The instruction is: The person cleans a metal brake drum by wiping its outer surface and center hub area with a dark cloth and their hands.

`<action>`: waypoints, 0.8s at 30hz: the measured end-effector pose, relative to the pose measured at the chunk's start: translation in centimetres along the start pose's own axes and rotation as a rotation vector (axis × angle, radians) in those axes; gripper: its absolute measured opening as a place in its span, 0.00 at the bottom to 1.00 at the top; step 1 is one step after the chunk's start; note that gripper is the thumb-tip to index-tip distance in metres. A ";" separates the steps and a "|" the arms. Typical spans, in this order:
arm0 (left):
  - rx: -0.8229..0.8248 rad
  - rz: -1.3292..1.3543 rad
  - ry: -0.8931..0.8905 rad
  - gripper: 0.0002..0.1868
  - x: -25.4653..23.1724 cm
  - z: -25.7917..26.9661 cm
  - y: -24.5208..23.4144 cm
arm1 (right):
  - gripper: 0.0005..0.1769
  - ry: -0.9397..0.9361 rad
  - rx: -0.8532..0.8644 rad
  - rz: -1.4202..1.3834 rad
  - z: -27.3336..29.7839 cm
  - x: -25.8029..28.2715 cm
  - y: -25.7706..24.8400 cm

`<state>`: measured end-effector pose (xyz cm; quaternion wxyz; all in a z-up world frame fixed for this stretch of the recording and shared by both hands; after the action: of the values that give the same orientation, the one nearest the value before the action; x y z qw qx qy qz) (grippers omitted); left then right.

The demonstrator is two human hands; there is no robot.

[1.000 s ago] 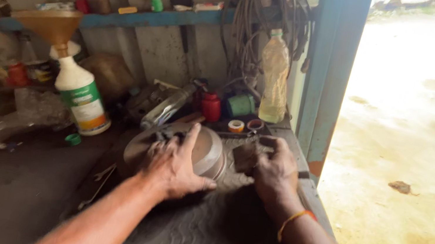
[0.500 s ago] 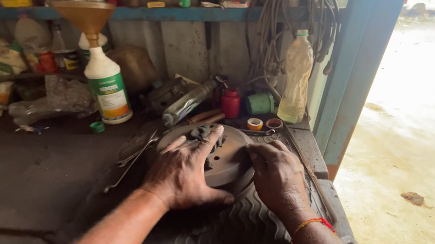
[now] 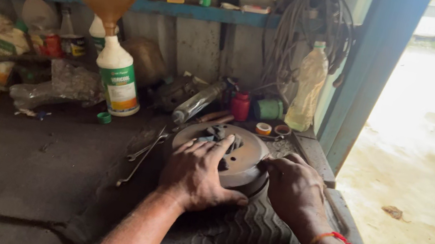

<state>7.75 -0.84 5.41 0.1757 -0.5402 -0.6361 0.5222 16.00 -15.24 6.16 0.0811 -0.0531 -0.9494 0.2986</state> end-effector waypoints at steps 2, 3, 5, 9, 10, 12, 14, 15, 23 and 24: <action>0.005 0.019 -0.012 0.65 0.3 0.0 0.2 | 0.16 -0.202 -0.018 -0.039 0.4 2.8 -0.3; -0.009 0.035 -0.010 0.63 0.4 0.1 0.2 | 0.14 -0.209 0.005 -0.030 0.9 3.8 0.0; -0.005 0.064 0.016 0.63 0.4 0.1 0.4 | 0.09 -0.218 0.042 -0.007 1.6 5.5 0.9; -0.004 0.102 0.123 0.66 0.6 -0.1 -0.2 | 0.12 -0.265 -0.013 0.042 -0.7 4.2 0.3; -0.013 0.107 0.154 0.66 0.7 0.2 -0.4 | 0.10 -0.076 -0.010 0.038 -1.0 2.5 0.6; 0.044 0.124 0.101 0.62 1.5 -0.2 -0.1 | 0.08 0.012 -0.019 0.014 -1.3 2.0 0.7; 0.079 0.206 0.064 0.52 2.4 -0.8 0.2 | 0.10 -0.175 -0.034 -0.038 -0.6 4.7 0.4; 0.081 0.278 0.057 0.44 3.0 -1.4 -0.1 | 0.11 -0.229 -0.024 -0.039 0.1 5.9 0.4; -0.249 0.390 0.017 0.12 4.3 -1.6 -1.6 | 0.06 0.068 -0.025 0.078 -1.2 -0.4 0.6; -0.227 0.392 -0.089 0.12 5.1 -1.9 -1.1 | 0.08 0.005 -0.025 0.018 -1.0 0.5 0.8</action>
<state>6.87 4.65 5.31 -0.0191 -0.6464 -0.5806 0.4947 15.70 -13.92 6.56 0.0803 -0.0635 -0.9524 0.2871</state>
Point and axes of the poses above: each hand's wrist, its own z-axis away from the middle knuckle, its own y-axis out of the palm, x = y × z, the point moved 9 cm from there along -z, towards the middle knuckle, and after that the axes turned 14 degrees about -y, right-handed, at the moved point
